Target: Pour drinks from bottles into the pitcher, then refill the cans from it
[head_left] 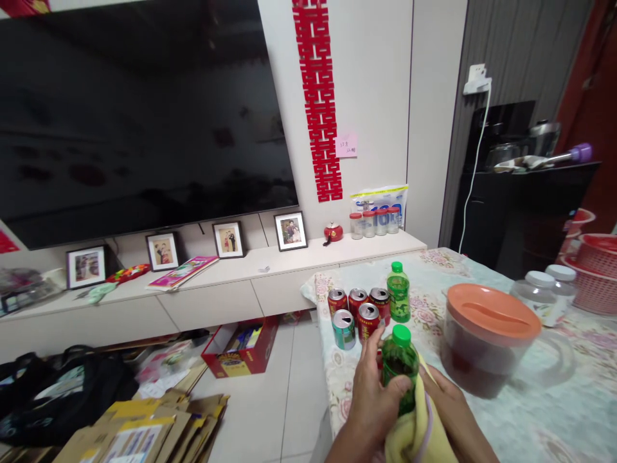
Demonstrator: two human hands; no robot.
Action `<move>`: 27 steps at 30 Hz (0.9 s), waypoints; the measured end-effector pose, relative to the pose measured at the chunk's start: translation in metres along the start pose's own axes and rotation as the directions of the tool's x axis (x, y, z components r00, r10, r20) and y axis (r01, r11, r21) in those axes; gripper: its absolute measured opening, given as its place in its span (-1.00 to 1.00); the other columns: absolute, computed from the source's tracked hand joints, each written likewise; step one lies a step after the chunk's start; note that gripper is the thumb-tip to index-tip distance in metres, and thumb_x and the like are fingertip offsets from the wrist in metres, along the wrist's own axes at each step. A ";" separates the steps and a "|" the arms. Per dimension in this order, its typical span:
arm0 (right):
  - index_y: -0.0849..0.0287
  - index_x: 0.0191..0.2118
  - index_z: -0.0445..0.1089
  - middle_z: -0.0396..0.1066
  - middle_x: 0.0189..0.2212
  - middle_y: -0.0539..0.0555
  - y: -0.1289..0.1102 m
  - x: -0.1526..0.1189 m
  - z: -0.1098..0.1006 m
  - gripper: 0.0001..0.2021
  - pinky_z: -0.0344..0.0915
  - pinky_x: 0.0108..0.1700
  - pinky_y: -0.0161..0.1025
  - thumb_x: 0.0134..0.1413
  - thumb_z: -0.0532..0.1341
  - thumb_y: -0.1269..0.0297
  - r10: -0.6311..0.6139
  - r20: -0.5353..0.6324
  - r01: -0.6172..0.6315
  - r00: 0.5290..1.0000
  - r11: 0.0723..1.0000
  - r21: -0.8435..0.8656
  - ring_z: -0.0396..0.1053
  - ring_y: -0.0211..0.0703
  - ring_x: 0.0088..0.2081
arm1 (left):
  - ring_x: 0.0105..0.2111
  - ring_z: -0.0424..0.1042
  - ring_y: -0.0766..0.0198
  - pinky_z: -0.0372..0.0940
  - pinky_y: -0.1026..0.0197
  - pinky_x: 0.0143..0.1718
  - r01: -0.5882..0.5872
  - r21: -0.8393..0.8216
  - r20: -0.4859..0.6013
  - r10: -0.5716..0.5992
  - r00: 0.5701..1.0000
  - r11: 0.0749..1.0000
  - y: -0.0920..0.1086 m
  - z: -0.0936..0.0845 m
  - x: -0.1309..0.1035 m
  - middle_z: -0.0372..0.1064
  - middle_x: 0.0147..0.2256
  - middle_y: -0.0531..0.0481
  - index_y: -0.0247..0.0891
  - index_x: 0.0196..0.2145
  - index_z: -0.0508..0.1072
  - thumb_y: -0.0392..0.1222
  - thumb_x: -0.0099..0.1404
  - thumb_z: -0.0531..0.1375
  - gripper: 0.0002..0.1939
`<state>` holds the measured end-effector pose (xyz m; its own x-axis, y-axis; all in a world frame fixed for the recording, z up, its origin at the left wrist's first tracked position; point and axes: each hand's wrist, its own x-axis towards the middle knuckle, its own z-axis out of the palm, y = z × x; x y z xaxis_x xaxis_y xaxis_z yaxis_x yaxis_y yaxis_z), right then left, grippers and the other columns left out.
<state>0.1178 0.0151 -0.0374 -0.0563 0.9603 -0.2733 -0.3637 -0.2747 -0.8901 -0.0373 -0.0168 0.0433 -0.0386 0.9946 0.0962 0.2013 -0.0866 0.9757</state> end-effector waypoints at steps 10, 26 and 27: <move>-0.01 0.37 0.23 0.62 0.02 0.21 -0.021 -0.033 0.010 -0.09 0.56 -0.10 -0.01 -0.13 0.53 0.08 -0.100 -0.020 0.101 0.995 0.926 0.363 0.63 0.22 -0.12 | 0.35 0.16 0.01 0.07 0.09 0.39 -0.019 0.106 -0.012 0.020 1.000 0.994 0.011 0.007 -0.007 0.18 0.31 -0.22 -0.30 0.38 0.14 -0.25 0.10 0.29 -0.11; 0.05 -0.18 0.68 0.67 -0.14 0.13 -0.007 0.009 -0.016 -0.52 0.42 0.12 0.09 -0.18 0.36 -0.16 -0.309 0.026 0.277 0.951 0.811 -0.515 0.55 0.30 -0.02 | 0.08 0.48 0.02 0.38 0.08 0.13 -0.016 0.057 -0.019 0.017 1.000 0.998 0.019 -0.003 0.005 0.44 0.13 -0.11 -0.17 0.30 0.27 -0.34 0.00 0.31 -0.13; 0.07 -0.15 0.67 0.67 -0.12 0.14 -0.009 0.006 -0.016 -0.50 0.43 0.11 0.07 -0.17 0.38 -0.14 -0.304 0.040 0.286 0.952 0.831 -0.477 0.55 0.29 -0.01 | 0.07 0.50 0.04 0.39 0.08 0.12 -0.006 0.018 0.001 0.006 1.000 1.000 0.018 -0.004 0.005 0.46 0.12 -0.12 -0.19 0.32 0.23 -0.35 0.01 0.29 -0.12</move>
<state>0.1355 0.0227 -0.0367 0.0199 0.9995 0.0253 0.1253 0.0226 -0.9919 -0.0375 -0.0138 0.0623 -0.0363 0.9941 0.1021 0.2194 -0.0917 0.9713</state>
